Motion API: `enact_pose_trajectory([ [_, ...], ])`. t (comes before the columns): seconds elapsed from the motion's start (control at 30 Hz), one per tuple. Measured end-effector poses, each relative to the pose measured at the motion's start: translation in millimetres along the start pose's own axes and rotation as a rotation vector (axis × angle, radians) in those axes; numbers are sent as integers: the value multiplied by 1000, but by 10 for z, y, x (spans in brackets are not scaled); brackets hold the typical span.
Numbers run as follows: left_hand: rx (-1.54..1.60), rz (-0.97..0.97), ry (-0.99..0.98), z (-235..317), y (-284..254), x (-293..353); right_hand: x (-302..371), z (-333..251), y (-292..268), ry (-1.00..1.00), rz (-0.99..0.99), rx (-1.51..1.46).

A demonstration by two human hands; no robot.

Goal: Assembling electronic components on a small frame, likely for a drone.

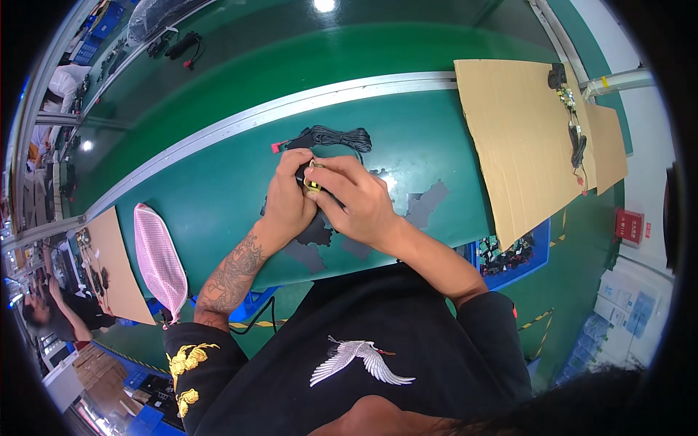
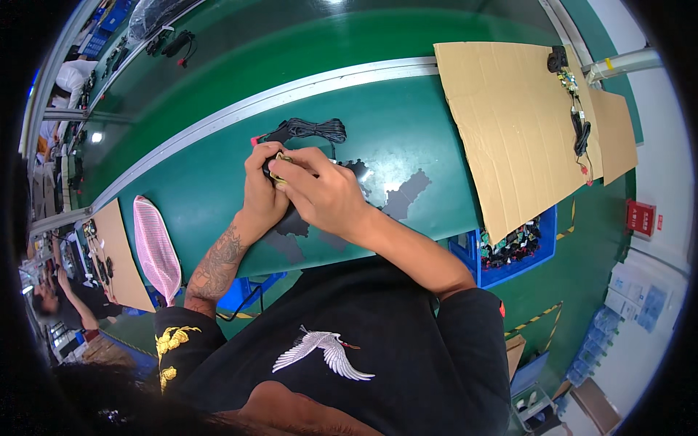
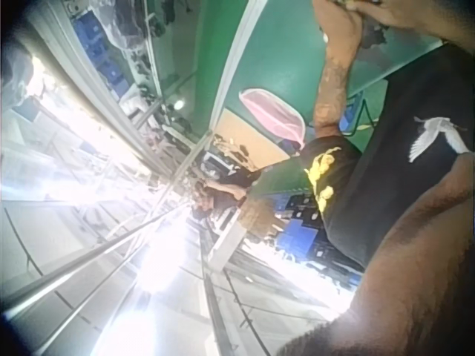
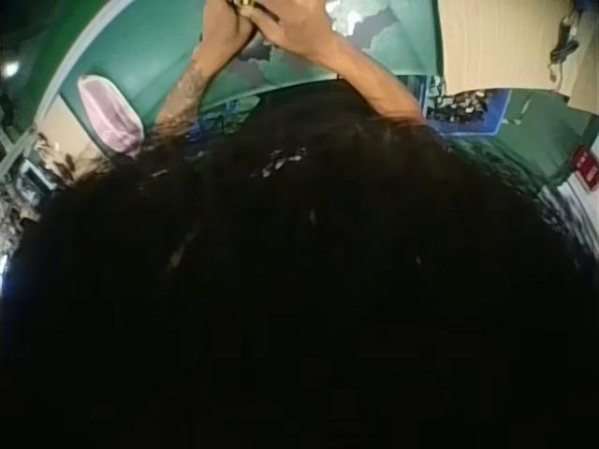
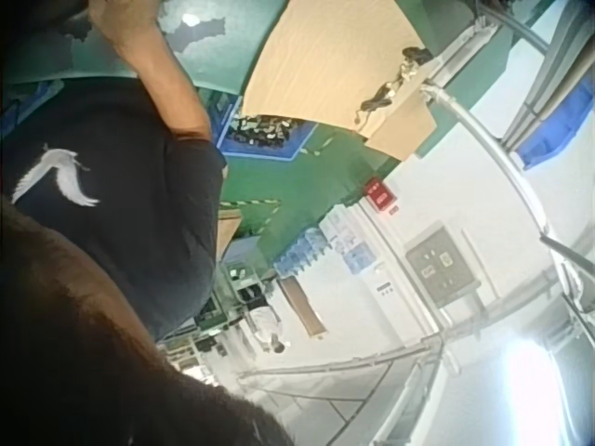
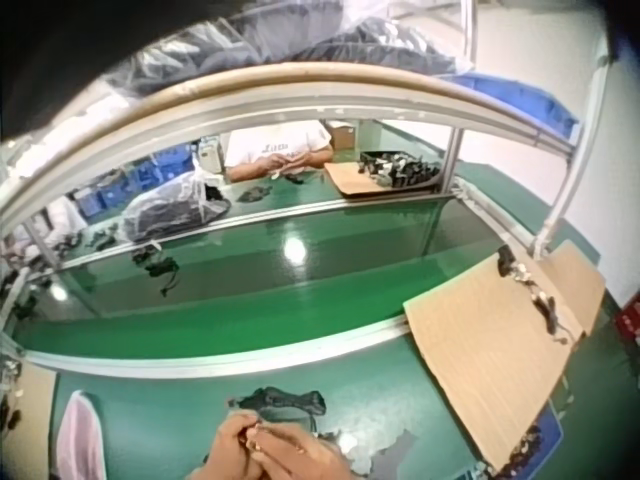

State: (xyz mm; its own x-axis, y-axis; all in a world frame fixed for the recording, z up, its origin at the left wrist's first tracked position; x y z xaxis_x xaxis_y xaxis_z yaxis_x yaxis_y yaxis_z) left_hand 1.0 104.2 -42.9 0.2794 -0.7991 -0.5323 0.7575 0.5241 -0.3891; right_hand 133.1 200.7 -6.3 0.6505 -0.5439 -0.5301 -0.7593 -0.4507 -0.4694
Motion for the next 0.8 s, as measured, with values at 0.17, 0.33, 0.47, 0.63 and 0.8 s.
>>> enact_pose_trajectory([
  [0.17, -6, -20, -8, -4, 8, 6, 25, 34, 13, -36, 20, 13],
  [0.33, 60, -65, -30, -60, 17, 29, -10, 27, -31, 32, -9, -18],
  [0.47, 87, -161, -70, -33, -3, 3, -28, 43, -61, 58, -30, -14],
  [0.63, 353, -220, -340, 42, 59, 43, -22, 140, -27, 106, -33, -12],
  [0.8, 494, -223, -485, 37, 57, 51, -33, 147, 8, 79, -41, 13],
])
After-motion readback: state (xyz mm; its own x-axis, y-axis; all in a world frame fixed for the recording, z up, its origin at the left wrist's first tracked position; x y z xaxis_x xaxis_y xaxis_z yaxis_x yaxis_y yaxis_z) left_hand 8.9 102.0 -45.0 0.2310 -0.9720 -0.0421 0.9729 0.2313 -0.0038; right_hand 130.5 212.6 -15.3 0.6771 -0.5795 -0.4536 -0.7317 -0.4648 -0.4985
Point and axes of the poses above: each hand's wrist, its own x-axis away from the middle knuckle, its own y-axis out of the palm, z = x × y, the point moved 3 cm from there along -x, towards the middle knuckle, and after that the axes turned 9 degrees about x, right-handed, at the moved point
